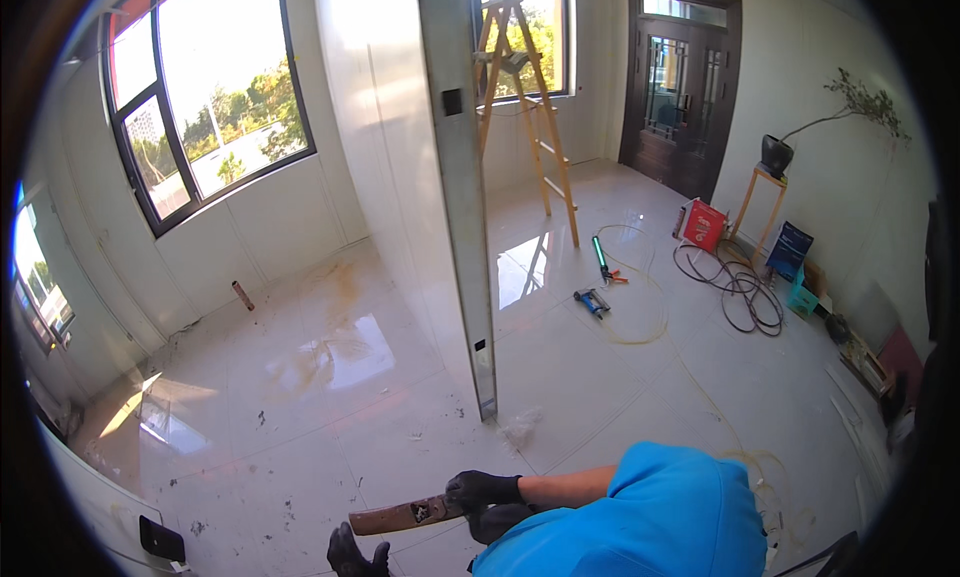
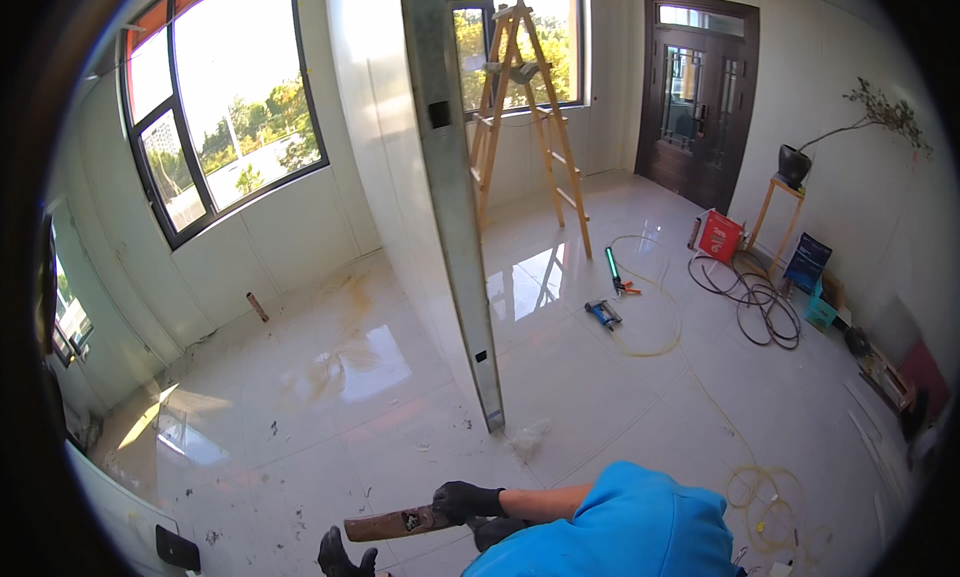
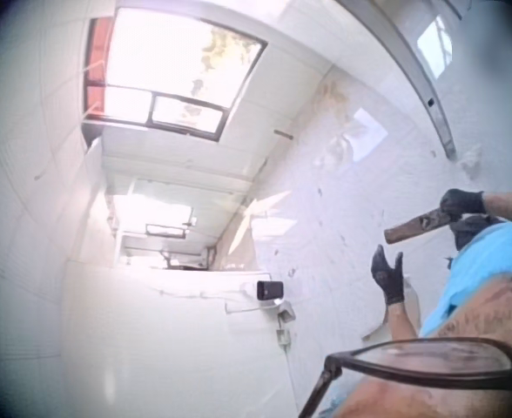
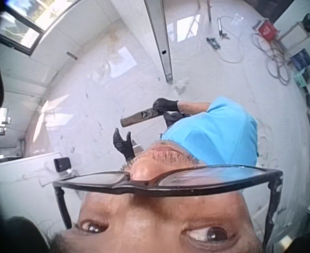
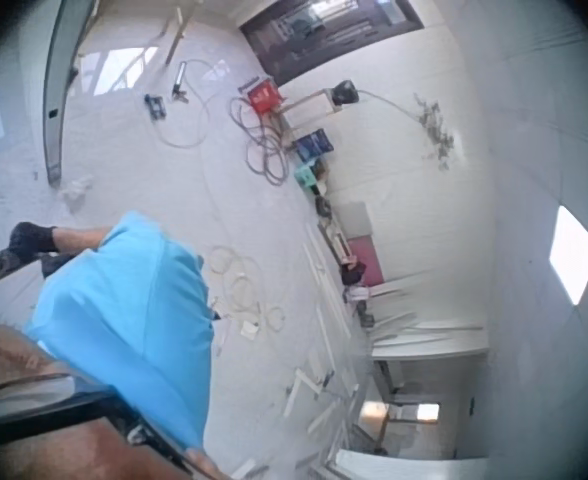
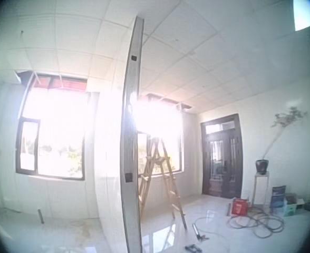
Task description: The person fits a white window sill trim piece into the window frame, then uses a hand plane to smooth the sill surface. They measure the sill and adjacent wall with a tape measure. The person moves around the room, handling tools and materials on the floor.
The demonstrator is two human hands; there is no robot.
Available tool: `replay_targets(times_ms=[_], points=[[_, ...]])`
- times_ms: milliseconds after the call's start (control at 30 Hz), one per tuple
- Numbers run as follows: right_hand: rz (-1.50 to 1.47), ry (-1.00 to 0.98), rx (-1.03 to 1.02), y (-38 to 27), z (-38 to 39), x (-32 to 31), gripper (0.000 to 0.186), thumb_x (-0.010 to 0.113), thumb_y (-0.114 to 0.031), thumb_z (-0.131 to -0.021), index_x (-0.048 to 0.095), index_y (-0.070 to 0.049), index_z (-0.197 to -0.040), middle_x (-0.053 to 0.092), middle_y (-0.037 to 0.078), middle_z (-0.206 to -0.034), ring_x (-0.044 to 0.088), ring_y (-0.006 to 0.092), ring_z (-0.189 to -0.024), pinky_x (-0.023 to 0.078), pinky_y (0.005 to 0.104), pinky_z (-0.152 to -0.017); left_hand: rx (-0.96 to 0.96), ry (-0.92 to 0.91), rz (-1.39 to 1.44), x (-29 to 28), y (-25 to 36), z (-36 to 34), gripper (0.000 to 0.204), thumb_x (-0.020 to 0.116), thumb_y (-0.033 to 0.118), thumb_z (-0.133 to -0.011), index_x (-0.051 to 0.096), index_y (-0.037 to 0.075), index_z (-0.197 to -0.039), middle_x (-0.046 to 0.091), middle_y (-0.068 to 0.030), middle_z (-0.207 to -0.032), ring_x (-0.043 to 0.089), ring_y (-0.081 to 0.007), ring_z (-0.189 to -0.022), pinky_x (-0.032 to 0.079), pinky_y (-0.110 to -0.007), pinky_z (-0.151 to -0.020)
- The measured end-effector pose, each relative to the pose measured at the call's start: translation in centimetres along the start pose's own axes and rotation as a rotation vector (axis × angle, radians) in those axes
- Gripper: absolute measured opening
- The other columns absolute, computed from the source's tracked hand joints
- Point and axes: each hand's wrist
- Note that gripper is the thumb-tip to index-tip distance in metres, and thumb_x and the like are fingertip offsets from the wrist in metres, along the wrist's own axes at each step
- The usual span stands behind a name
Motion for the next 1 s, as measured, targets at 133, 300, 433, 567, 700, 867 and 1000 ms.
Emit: replay_targets(times_ms=[133, 300, 433, 567, 700, 867, 1000], points=[[0.215, -0.052, -0.307, -3.0, -10.7, 1.4, 0.025, 0.055, -0.026, -0.092, 0.062, -0.008, -0.077, 0.065, 0.014, -0.069, 0.065, 0.031, -0.064, 0.051, 0.0407, -0.06, -0.055, -0.411, 0.091, 9.7, -7.1, -4.7, 0.099, 0.086, 0.046, -0.063, 0.044, 0.002, -0.141, 0.054, -0.0182, -0.133, 0.046, -0.0356, -0.13, 0.031, -0.052, -0.112], [0.276, -0.296, -0.198, -11.4, -22.2, -2.3, 0.032, 0.057, -0.033, -0.087, 0.069, -0.004, -0.089, 0.067, 0.017, -0.078, 0.065, 0.0337, -0.071, 0.051, 0.0445, -0.067, -0.132, -0.666, 0.055, 15.7, -13.9, -6.4, 0.111, 0.084, 0.052, -0.061, 0.034, 0.004, -0.148, 0.047, -0.0166, -0.141, 0.037, -0.0351, -0.138, 0.017, -0.054, -0.118], [0.356, -0.476, -0.251, -14.9, -30.7, -3.5, 0.032, 0.056, -0.032, -0.09, 0.069, -0.004, -0.091, 0.068, 0.02, -0.086, 0.065, 0.0353, -0.078, 0.051, 0.0455, -0.073, -0.283, -0.609, -0.01, 18.2, -18.1, -9.1, 0.114, 0.093, 0.04, -0.051, 0.038, 0.001, -0.144, 0.051, -0.0183, -0.13, 0.046, -0.0349, -0.126, 0.028, -0.054, -0.11], [0.445, -0.566, -0.372, -14.5, -43.0, -4.3, 0.03, 0.054, -0.03, -0.092, 0.07, -0.004, -0.094, 0.068, 0.02, -0.092, 0.065, 0.0371, -0.084, 0.051, 0.0462, -0.078, -0.368, -0.601, 0.116, 23.9, -25.3, -14.6, 0.09, 0.087, 0.038, -0.065, 0.046, -0.004, -0.133, 0.062, -0.019, -0.103, 0.063, -0.0346, -0.09, 0.049, -0.048, -0.079], [0.497, -0.556, -0.192, -16.3, -53.3, -10.0, 0.031, 0.055, -0.035, -0.094, 0.07, -0.008, -0.097, 0.069, 0.017, -0.092, 0.065, 0.0356, -0.084, 0.052, 0.0452, -0.078, -0.311, -0.459, 0.327, 30.4, -31.5, -26.9, 0.054, 0.07, 0.042, -0.08, 0.06, -0.004, -0.106, 0.063, -0.0201, -0.079, 0.065, -0.0352, -0.073, 0.05, -0.046, -0.067], [0.409, -0.374, -0.029, -20.8, -62.3, -15.6, 0.029, 0.058, -0.031, -0.092, 0.07, -0.004, -0.096, 0.069, 0.015, -0.093, 0.066, 0.0346, -0.085, 0.053, 0.0413, -0.075, -0.172, -0.616, 0.313, 39.8, -40.2, -34.3, 0.033, 0.062, 0.034, -0.083, 0.06, 0.004, -0.096, 0.063, -0.0186, -0.083, 0.063, -0.0351, -0.077, 0.049, -0.047, -0.068], [0.304, -0.269, -0.007, -22.5, -70.5, -20.2, 0.027, 0.057, -0.025, -0.094, 0.068, 0.0, -0.095, 0.069, 0.016, -0.084, 0.067, 0.0284, -0.074, 0.053, 0.0362, -0.069, -0.085, -0.668, 0.335, 46.7, -46.2, -42.8, 0.026, 0.062, 0.027, -0.078, 0.059, 0.005, -0.092, 0.061, -0.017, -0.081, 0.063, -0.0331, -0.076, 0.049, -0.046, -0.068]])
Point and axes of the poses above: each hand's wrist, its own z-axis away from the middle knuckle, its own x-axis out of the palm, y = z × x
